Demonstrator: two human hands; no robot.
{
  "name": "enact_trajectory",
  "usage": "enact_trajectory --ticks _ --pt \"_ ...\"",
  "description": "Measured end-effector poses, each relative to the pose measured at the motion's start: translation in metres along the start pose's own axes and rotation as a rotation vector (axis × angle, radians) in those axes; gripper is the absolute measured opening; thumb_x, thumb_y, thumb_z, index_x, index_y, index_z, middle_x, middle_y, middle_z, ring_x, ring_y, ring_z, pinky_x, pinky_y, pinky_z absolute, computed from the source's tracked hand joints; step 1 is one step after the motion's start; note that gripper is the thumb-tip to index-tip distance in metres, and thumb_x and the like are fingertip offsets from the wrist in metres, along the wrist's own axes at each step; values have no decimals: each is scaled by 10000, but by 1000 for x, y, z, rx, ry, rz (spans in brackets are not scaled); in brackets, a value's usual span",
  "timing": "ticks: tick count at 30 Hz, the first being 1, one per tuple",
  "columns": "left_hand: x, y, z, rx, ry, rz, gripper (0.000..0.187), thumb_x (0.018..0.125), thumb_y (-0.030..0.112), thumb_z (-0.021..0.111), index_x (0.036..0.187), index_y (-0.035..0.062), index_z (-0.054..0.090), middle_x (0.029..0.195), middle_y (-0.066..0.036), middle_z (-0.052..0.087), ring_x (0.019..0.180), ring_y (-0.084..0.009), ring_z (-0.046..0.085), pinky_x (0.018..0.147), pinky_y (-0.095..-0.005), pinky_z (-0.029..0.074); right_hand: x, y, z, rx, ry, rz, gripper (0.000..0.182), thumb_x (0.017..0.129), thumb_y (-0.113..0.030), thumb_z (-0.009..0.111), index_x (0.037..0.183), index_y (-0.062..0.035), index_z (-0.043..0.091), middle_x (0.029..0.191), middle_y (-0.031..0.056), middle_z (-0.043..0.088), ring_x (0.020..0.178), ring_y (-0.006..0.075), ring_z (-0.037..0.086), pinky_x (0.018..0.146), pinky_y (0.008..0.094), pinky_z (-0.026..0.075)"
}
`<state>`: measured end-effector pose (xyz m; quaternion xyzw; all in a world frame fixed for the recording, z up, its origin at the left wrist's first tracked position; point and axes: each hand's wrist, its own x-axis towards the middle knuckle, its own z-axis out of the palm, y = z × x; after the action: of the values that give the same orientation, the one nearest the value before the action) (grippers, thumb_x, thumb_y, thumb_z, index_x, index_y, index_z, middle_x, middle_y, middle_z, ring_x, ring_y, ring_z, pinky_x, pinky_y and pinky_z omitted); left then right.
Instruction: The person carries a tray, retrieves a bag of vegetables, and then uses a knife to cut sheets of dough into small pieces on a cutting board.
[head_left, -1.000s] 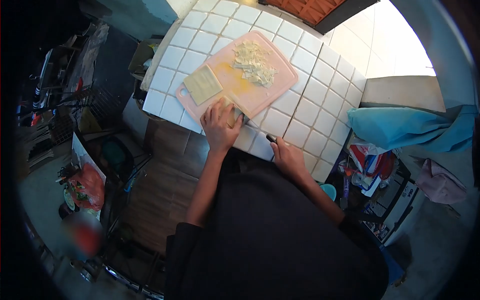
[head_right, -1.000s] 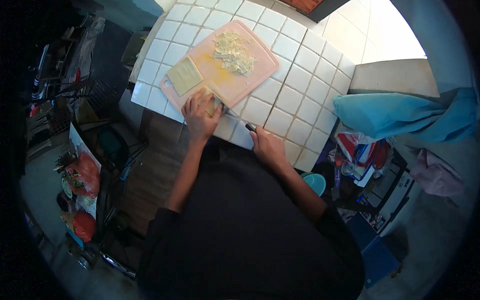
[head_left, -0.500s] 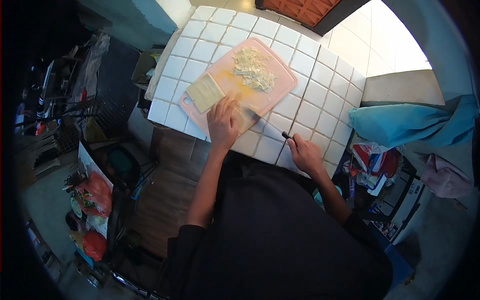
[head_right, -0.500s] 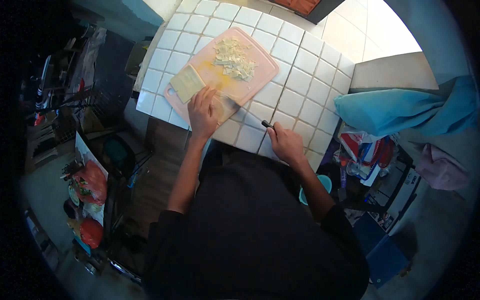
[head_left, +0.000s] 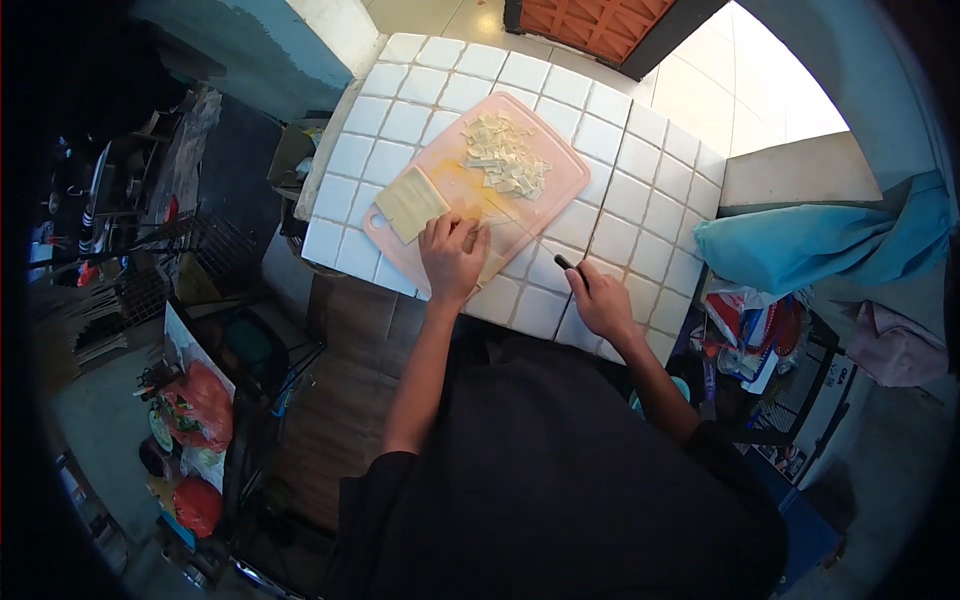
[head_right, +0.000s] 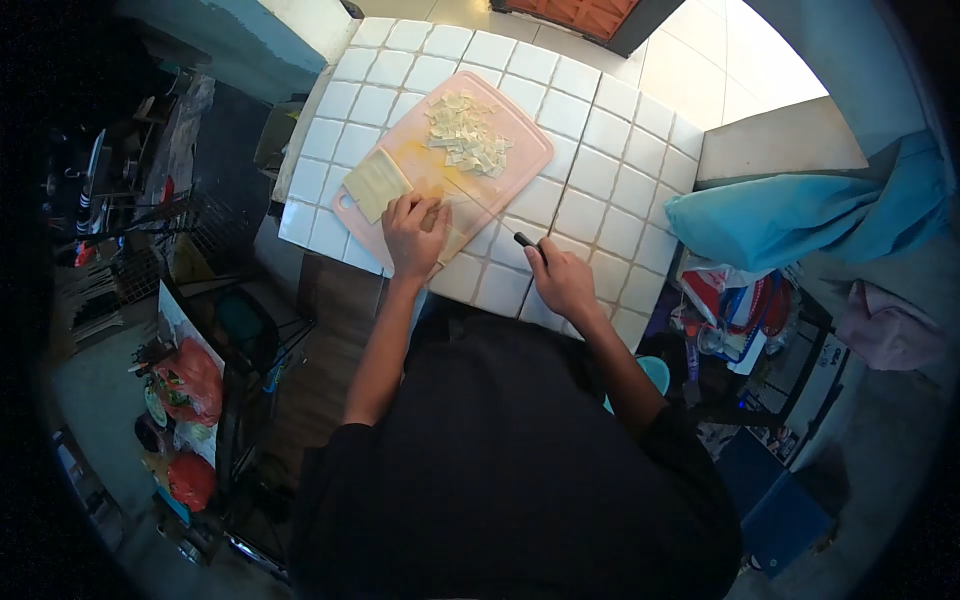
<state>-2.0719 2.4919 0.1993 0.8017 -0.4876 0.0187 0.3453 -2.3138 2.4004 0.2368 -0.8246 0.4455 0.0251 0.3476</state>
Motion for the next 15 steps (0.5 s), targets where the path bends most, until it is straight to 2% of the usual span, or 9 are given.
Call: enact_trajectory --ticks 15 --pt "-1 1 2 31 10 -38 174 804 224 805 892 95 729 926 -33 615 928 -248 579 847 -400 440 -1 -20 13 -25 37 -15 347 1060 -366 437 948 -51 527 679 210 626 680 444 629 625 570 454"
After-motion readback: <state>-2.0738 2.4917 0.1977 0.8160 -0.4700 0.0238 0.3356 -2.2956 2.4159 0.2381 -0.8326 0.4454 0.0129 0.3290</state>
